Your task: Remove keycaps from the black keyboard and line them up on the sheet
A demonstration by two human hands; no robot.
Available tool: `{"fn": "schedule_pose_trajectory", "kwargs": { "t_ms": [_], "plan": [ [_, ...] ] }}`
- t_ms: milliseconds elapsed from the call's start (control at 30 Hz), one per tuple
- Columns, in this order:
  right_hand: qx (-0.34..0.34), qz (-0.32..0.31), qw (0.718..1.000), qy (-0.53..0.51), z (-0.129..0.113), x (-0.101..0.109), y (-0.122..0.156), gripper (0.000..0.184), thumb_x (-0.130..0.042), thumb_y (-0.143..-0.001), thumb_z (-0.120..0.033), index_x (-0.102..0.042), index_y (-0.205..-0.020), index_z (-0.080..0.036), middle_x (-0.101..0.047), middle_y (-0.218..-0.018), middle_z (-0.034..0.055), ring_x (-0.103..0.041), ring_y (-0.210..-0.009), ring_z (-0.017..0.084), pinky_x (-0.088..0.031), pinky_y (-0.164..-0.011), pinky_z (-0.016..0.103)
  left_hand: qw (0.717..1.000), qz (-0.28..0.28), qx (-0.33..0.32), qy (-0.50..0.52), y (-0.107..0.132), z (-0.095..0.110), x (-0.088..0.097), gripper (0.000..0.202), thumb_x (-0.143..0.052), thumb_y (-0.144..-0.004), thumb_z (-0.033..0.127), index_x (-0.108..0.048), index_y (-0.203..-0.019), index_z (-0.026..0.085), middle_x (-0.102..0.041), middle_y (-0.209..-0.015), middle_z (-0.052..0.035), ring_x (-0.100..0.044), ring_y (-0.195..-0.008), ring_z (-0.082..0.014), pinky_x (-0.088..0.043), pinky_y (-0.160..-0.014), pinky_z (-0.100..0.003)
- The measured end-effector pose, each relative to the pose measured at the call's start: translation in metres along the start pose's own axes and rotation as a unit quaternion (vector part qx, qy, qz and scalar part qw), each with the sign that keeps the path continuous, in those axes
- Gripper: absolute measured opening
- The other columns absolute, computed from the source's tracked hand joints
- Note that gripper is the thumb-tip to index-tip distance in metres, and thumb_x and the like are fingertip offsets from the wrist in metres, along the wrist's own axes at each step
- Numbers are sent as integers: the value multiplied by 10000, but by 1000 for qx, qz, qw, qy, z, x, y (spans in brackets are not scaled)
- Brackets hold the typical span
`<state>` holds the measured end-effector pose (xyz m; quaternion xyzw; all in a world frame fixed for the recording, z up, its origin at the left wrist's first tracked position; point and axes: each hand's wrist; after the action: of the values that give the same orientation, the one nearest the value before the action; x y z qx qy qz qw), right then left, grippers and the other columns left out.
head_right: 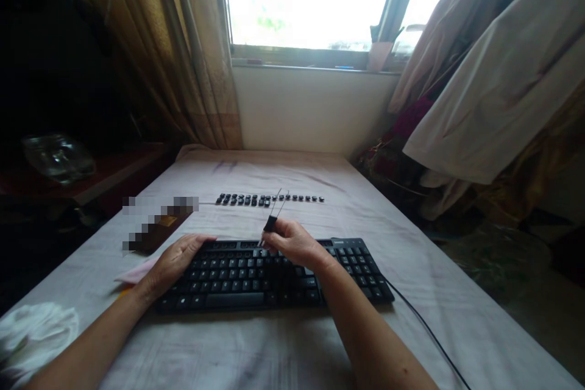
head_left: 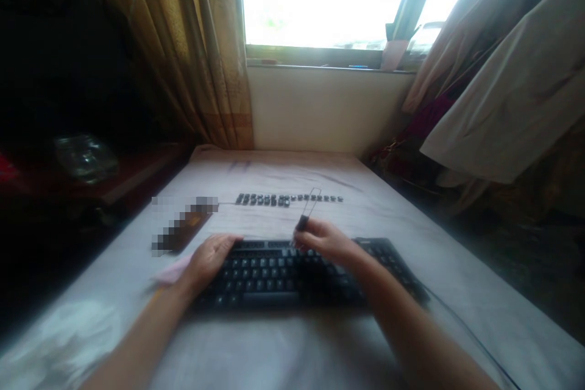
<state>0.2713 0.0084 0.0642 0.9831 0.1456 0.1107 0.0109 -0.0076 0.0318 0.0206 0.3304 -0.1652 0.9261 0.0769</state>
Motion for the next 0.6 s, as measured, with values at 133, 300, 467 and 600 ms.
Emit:
{"fn": "schedule_pose_trajectory", "kwargs": {
  "t_ms": [133, 300, 467, 600],
  "plan": [
    [-22, 19, 999, -36, 5, -7, -3, 289, -673, -718, -340, -586, -932, -166, -605, -689, -35, -588, -636, 113, -499, -646, 271, 1000, 0, 4, 6, 0, -2, -1, 464, -380, -876, 531, -731, -933, 233, -739, -1002, -38, -636, -1022, -246, -451, -974, -374],
    [-27, 49, 988, -145, 9, -4, -3, 428, -754, -653, -430, -597, -951, -164, -631, -693, -19, -610, -626, 116, -491, -597, 243, 1000, 2, 10, 11, 1, -3, -2, 454, -374, -889, 506, -724, -945, 222, -731, -1015, -51, -633, -1025, -246, -463, -962, -389],
    [-29, 83, 981, -175, 10, -6, -4, 402, -744, -661, -515, -604, -782, -158, -619, -638, -13, -572, -569, 99, -475, -553, 218, 1000, -3, 3, 1, 1, -2, -1, 429, -360, -908, 454, -717, -944, 220, -729, -1016, -49, -630, -1022, -234, -462, -965, -392],
    [-17, 104, 986, -130, 6, -10, -2, 410, -710, -685, -554, -602, -739, -162, -609, -623, -4, -559, -555, 108, -486, -556, 239, 1000, -12, -2, 0, 3, -1, -1, 419, -344, -925, 417, -713, -949, 219, -727, -1004, -49, -629, -1015, -227, -465, -957, -391]
  ]
}}
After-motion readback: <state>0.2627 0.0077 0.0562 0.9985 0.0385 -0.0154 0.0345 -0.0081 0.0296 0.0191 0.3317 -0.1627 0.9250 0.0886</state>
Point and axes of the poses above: each hand's wrist, its own y-axis away from the middle knuckle, its own x-axis out of the back of the hand, z = x × y
